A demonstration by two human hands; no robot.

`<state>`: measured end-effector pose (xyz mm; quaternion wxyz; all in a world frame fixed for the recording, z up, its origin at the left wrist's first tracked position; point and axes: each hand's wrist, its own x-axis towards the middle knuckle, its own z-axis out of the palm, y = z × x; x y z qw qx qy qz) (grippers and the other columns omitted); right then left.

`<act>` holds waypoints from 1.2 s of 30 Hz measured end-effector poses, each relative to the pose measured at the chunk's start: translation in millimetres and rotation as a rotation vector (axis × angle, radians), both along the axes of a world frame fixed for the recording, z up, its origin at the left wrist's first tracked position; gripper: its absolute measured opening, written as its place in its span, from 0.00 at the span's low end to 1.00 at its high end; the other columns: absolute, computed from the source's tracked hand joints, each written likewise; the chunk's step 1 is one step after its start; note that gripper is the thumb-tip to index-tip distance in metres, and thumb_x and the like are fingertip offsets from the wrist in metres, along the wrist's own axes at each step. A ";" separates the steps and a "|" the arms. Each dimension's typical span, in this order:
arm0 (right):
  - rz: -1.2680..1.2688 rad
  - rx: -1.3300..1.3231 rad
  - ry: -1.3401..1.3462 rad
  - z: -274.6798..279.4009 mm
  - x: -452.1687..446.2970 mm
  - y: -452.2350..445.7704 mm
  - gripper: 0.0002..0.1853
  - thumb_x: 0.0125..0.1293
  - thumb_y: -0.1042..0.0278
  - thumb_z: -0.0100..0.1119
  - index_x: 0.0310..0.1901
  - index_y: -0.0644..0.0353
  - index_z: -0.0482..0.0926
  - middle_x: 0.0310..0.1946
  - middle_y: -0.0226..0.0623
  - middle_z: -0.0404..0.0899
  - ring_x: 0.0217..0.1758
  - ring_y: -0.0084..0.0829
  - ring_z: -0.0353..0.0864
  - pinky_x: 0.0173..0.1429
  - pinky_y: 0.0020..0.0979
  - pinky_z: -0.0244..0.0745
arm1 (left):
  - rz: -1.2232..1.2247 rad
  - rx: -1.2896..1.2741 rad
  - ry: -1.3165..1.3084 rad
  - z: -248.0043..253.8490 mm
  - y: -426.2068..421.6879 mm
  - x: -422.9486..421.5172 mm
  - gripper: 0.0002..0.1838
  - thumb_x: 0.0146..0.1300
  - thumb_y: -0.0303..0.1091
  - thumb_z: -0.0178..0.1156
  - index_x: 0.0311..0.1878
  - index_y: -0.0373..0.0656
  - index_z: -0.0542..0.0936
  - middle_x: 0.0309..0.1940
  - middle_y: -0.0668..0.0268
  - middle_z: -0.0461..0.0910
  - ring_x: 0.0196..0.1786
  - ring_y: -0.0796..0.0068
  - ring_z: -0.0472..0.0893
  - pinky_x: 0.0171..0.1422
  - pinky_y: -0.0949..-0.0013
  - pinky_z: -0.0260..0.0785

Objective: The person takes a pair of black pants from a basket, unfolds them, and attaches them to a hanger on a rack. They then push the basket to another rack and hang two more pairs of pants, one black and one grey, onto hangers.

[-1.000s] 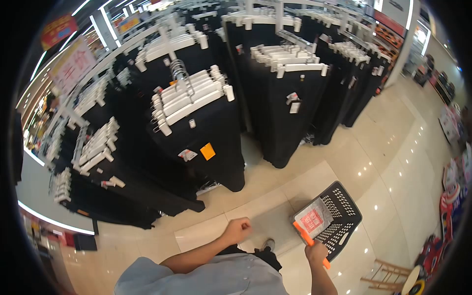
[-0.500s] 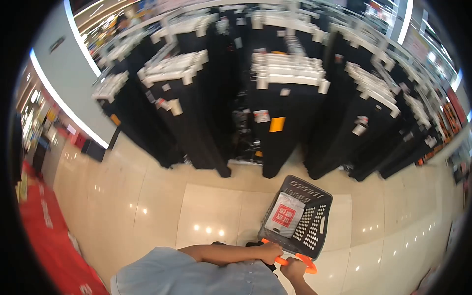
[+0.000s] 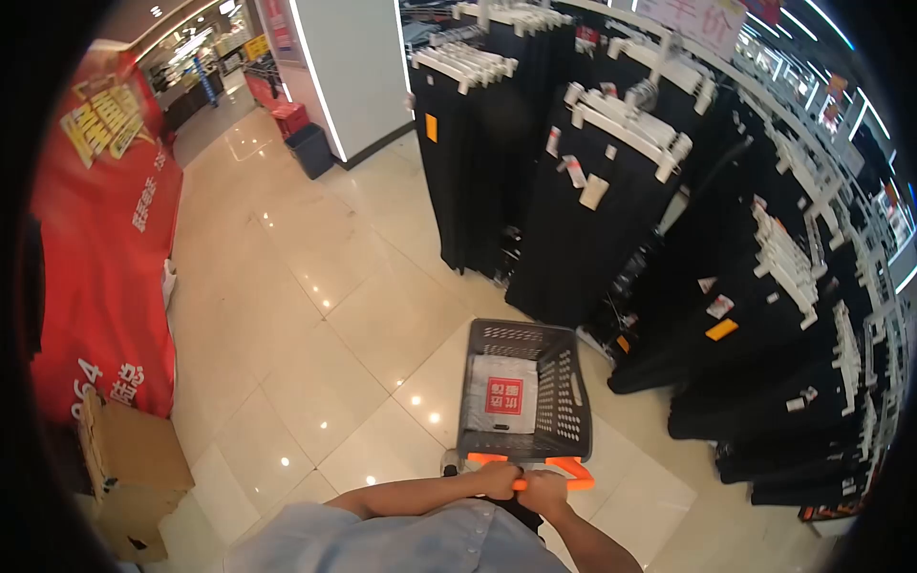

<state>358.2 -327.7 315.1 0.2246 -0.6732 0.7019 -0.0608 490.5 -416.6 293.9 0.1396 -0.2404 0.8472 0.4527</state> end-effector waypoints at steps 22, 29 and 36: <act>0.132 0.168 -0.015 -9.1 16.4 -187.5 0.10 0.49 0.66 0.57 0.35 0.54 0.81 0.32 0.38 0.83 0.39 0.41 0.83 0.45 0.44 0.74 | 0.331 -0.088 0.034 -11.9 -155.4 128.0 0.09 0.44 0.35 0.61 0.29 0.41 0.80 0.28 0.51 0.80 0.36 0.47 0.80 0.43 0.52 0.72; 0.020 0.379 -0.188 16.8 94.1 -162.0 0.15 0.56 0.60 0.59 0.41 0.60 0.78 0.36 0.46 0.83 0.43 0.46 0.83 0.49 0.47 0.74 | 0.061 -0.072 0.005 -2.4 -217.2 176.8 0.13 0.38 0.22 0.55 0.32 0.40 0.81 0.29 0.55 0.80 0.38 0.52 0.80 0.43 0.57 0.72; -0.248 0.528 -0.254 14.1 123.4 -142.4 0.25 0.60 0.57 0.58 0.51 0.67 0.68 0.39 0.49 0.82 0.46 0.47 0.82 0.52 0.46 0.74 | -0.310 -0.139 0.038 -21.1 -265.8 133.9 0.09 0.39 0.22 0.55 0.28 0.38 0.77 0.33 0.52 0.78 0.43 0.50 0.78 0.47 0.56 0.70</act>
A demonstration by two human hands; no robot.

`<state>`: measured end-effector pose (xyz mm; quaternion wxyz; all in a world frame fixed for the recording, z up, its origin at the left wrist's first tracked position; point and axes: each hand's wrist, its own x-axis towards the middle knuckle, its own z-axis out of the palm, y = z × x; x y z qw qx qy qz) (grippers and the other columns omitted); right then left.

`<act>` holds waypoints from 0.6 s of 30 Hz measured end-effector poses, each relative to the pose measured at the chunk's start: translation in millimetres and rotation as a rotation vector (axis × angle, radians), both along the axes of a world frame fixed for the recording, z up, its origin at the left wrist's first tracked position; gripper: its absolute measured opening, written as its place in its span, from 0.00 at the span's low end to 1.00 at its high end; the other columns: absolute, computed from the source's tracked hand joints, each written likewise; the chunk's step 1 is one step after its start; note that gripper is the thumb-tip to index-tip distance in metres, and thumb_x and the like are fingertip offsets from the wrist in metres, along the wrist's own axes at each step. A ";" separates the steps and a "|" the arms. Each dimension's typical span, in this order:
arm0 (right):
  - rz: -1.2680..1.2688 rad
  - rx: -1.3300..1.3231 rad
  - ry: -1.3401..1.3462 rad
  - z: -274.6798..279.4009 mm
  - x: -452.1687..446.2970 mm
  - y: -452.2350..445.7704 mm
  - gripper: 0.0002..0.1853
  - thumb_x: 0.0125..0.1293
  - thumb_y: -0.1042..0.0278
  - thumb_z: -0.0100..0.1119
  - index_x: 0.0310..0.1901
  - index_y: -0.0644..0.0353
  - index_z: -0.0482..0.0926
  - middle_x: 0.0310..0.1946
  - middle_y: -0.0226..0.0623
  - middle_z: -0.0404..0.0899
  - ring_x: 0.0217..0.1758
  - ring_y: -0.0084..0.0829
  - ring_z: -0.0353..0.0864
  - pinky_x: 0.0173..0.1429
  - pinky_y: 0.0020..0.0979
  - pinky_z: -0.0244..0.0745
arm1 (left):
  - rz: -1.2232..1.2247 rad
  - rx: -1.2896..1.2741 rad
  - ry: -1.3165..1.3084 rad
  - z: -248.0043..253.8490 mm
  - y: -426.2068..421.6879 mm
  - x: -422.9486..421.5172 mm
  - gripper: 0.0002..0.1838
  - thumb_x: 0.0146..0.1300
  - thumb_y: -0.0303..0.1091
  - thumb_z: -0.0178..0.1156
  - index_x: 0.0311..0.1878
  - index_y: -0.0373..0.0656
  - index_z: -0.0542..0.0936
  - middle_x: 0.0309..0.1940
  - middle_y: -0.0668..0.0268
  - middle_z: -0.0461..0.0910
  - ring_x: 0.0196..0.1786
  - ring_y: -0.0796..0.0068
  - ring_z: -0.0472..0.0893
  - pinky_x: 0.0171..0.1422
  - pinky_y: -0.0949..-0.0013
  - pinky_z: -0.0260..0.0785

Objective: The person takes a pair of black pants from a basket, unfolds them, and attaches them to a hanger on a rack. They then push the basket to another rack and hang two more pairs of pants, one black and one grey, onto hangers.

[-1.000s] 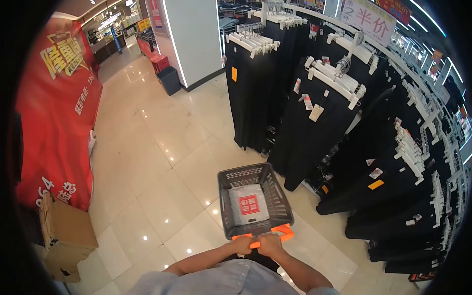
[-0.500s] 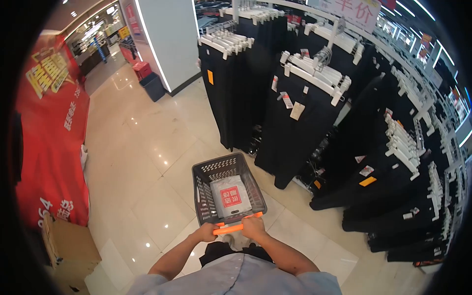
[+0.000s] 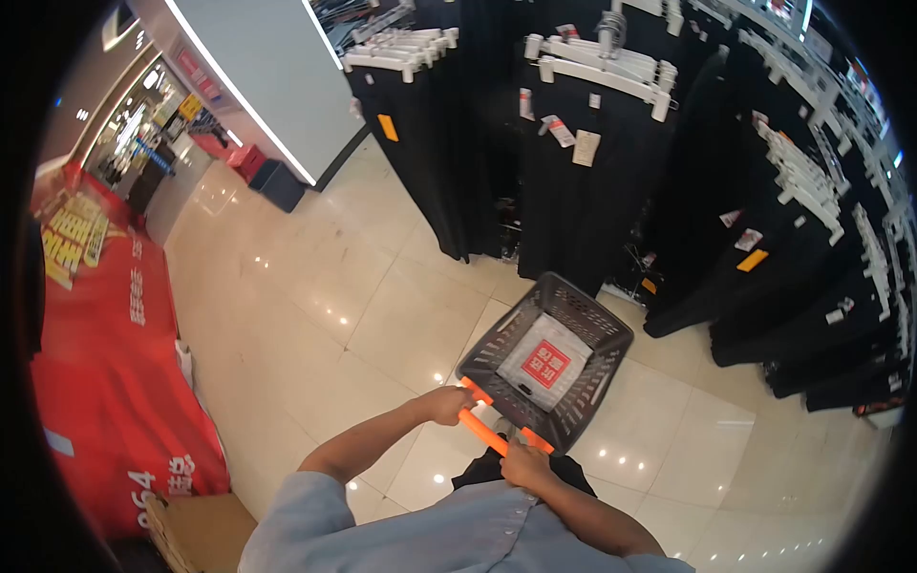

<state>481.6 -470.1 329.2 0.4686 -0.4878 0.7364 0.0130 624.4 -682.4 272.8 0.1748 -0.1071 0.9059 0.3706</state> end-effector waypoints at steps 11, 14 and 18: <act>-0.605 0.051 0.101 -2.2 -57.4 102.0 0.27 0.57 0.58 0.56 0.55 0.66 0.68 0.42 0.54 0.80 0.48 0.50 0.80 0.55 0.45 0.73 | -0.480 -0.139 -0.034 -3.6 75.9 -203.4 0.13 0.42 0.24 0.57 0.35 0.42 0.83 0.35 0.53 0.81 0.44 0.53 0.80 0.47 0.57 0.74; -0.780 0.027 0.152 1.3 -81.3 143.0 0.25 0.55 0.58 0.58 0.52 0.64 0.71 0.39 0.53 0.81 0.45 0.50 0.81 0.51 0.47 0.75 | -0.592 -0.208 -0.046 0.4 122.9 -262.0 0.14 0.43 0.25 0.58 0.36 0.44 0.84 0.36 0.54 0.82 0.44 0.54 0.81 0.47 0.57 0.74; -0.948 -0.015 0.164 4.9 -122.5 196.4 0.22 0.55 0.59 0.59 0.47 0.64 0.71 0.39 0.55 0.80 0.45 0.53 0.81 0.51 0.48 0.74 | -0.689 -0.256 -0.004 -2.3 186.3 -337.8 0.13 0.45 0.27 0.59 0.36 0.47 0.84 0.36 0.56 0.82 0.45 0.56 0.81 0.47 0.57 0.74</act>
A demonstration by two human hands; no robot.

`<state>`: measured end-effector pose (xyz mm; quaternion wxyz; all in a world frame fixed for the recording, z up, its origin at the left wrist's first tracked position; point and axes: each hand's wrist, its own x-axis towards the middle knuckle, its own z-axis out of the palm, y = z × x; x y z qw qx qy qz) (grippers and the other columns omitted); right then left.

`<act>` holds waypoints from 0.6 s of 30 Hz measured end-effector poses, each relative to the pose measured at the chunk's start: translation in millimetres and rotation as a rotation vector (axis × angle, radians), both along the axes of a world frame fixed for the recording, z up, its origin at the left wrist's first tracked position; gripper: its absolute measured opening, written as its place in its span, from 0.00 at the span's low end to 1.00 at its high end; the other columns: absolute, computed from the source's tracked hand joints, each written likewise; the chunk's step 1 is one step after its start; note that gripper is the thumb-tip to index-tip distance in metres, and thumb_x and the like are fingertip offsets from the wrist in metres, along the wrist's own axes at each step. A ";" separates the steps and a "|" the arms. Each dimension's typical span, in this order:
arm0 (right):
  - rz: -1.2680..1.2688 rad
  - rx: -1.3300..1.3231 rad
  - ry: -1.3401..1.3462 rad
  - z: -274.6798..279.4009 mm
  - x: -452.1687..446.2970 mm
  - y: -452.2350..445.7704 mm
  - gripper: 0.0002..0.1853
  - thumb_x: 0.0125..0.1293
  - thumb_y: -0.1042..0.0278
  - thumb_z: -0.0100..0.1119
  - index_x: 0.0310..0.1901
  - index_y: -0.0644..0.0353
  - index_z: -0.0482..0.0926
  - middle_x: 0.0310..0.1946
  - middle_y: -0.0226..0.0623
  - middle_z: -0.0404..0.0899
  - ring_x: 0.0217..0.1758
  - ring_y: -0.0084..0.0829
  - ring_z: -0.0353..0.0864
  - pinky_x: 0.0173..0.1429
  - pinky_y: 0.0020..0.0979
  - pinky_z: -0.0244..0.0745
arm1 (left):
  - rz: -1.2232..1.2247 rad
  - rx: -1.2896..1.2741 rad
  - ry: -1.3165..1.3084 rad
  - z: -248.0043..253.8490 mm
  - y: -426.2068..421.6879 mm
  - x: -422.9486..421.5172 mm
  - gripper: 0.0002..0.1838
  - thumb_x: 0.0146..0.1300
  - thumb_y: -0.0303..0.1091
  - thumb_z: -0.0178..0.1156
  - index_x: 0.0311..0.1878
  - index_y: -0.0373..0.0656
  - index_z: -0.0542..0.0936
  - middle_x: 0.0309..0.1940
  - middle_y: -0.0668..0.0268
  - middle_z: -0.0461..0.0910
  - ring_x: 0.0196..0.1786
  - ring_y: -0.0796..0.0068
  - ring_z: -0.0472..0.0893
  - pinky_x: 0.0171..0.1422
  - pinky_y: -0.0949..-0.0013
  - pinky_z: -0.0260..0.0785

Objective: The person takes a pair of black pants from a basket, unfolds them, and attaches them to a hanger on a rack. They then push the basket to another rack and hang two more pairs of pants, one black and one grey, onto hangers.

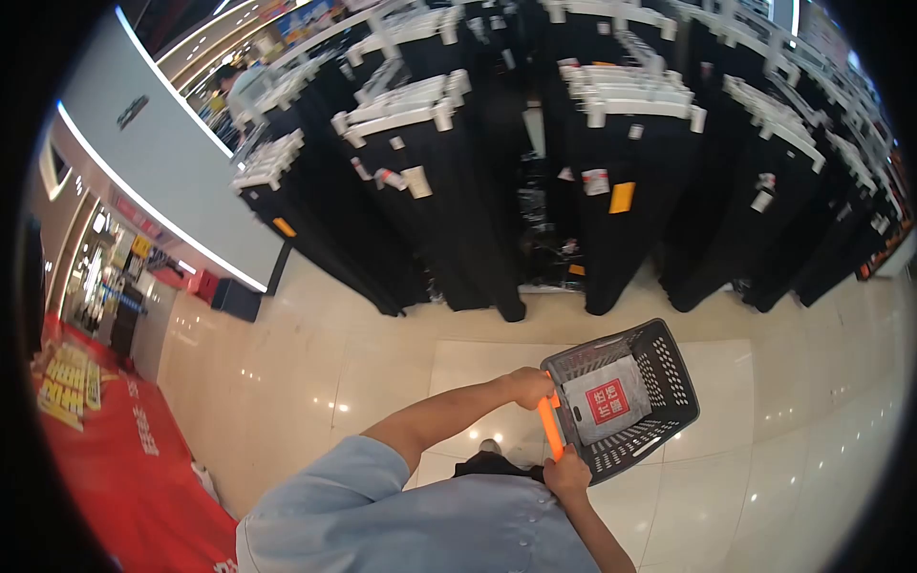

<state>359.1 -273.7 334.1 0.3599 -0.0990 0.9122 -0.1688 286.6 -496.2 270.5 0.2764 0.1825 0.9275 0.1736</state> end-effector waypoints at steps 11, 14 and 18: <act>-0.320 -0.042 0.219 -15.3 -123.1 113.2 0.21 0.51 0.60 0.64 0.42 0.64 0.73 0.29 0.53 0.81 0.35 0.54 0.82 0.41 0.50 0.76 | -0.137 -0.047 0.097 2.1 157.7 -173.7 0.09 0.45 0.30 0.62 0.34 0.48 0.84 0.36 0.59 0.83 0.44 0.58 0.82 0.46 0.58 0.75; -0.415 0.000 0.336 -31.9 -168.5 137.0 0.18 0.50 0.62 0.64 0.39 0.65 0.75 0.26 0.53 0.80 0.32 0.54 0.81 0.39 0.50 0.75 | -0.203 0.004 0.087 1.5 195.0 -224.2 0.09 0.44 0.29 0.62 0.33 0.46 0.84 0.35 0.58 0.82 0.44 0.57 0.81 0.45 0.57 0.75; -0.583 0.096 0.350 -32.6 -233.0 178.9 0.11 0.50 0.63 0.63 0.32 0.61 0.78 0.25 0.51 0.80 0.33 0.52 0.82 0.39 0.49 0.76 | -0.280 0.093 0.100 -20.3 255.7 -290.9 0.11 0.43 0.28 0.62 0.34 0.43 0.84 0.35 0.55 0.83 0.43 0.58 0.82 0.46 0.56 0.75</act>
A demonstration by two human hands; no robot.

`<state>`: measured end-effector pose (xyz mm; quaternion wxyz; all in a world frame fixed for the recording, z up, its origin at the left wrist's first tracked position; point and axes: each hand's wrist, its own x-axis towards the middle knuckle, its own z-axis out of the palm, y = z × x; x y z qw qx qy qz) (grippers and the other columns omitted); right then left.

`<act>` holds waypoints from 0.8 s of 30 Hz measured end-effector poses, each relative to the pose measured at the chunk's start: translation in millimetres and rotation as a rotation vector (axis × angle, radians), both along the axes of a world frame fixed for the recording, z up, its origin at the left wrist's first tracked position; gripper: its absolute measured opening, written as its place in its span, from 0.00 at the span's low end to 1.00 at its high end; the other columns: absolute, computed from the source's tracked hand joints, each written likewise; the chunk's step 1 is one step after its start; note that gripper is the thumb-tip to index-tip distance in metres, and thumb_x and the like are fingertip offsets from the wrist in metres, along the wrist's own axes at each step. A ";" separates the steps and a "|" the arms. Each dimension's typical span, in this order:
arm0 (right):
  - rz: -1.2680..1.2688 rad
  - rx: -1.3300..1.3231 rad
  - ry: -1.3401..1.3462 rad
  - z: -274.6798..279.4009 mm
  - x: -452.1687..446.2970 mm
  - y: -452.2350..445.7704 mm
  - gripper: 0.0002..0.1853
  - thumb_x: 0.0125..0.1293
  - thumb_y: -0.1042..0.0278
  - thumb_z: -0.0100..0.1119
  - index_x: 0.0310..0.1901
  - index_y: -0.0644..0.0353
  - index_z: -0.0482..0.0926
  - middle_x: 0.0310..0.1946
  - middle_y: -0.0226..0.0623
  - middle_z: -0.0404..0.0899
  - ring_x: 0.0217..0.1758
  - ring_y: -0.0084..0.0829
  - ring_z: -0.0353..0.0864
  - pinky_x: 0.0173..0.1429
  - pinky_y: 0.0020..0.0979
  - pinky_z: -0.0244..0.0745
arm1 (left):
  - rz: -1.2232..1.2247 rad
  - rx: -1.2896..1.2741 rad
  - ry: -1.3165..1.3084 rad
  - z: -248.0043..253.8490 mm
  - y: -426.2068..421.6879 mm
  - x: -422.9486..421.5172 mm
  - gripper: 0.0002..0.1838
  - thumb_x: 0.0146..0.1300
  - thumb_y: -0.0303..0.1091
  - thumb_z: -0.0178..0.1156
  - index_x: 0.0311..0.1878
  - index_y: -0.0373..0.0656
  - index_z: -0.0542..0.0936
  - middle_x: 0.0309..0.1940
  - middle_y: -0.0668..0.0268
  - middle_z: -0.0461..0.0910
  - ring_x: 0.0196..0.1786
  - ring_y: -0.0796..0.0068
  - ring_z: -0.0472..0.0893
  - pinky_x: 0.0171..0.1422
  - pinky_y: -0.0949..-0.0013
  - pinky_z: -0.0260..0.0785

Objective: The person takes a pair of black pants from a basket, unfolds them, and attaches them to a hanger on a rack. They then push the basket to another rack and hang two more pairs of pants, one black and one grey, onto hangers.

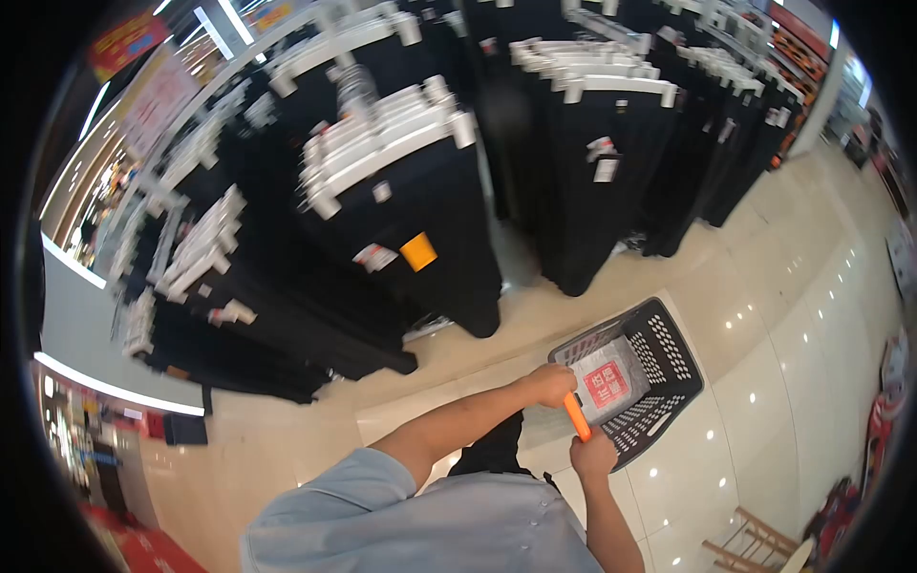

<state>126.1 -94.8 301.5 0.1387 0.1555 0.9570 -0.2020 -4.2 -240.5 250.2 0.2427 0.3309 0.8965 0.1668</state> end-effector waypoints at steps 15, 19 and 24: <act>-0.334 0.182 0.059 -29.1 -174.6 160.8 0.07 0.48 0.63 0.61 0.28 0.56 0.80 0.23 0.47 0.80 0.29 0.48 0.82 0.36 0.45 0.77 | -0.202 0.061 -0.104 -8.4 191.7 -204.5 0.15 0.45 0.28 0.61 0.40 0.39 0.80 0.43 0.51 0.79 0.48 0.53 0.79 0.53 0.57 0.72; -0.363 0.204 0.079 -28.5 -217.0 231.9 0.07 0.47 0.63 0.61 0.27 0.55 0.81 0.23 0.45 0.81 0.28 0.46 0.82 0.34 0.44 0.77 | -0.061 0.293 -0.155 -22.0 250.4 -245.6 0.18 0.45 0.26 0.60 0.43 0.39 0.78 0.47 0.48 0.76 0.51 0.50 0.77 0.54 0.57 0.70; -0.381 0.156 0.133 -36.4 -276.6 333.0 0.07 0.48 0.64 0.60 0.28 0.55 0.82 0.23 0.45 0.81 0.28 0.46 0.82 0.35 0.44 0.78 | 0.223 0.343 -0.129 -31.5 293.6 -298.0 0.16 0.45 0.26 0.59 0.41 0.38 0.78 0.41 0.49 0.79 0.45 0.50 0.79 0.48 0.57 0.71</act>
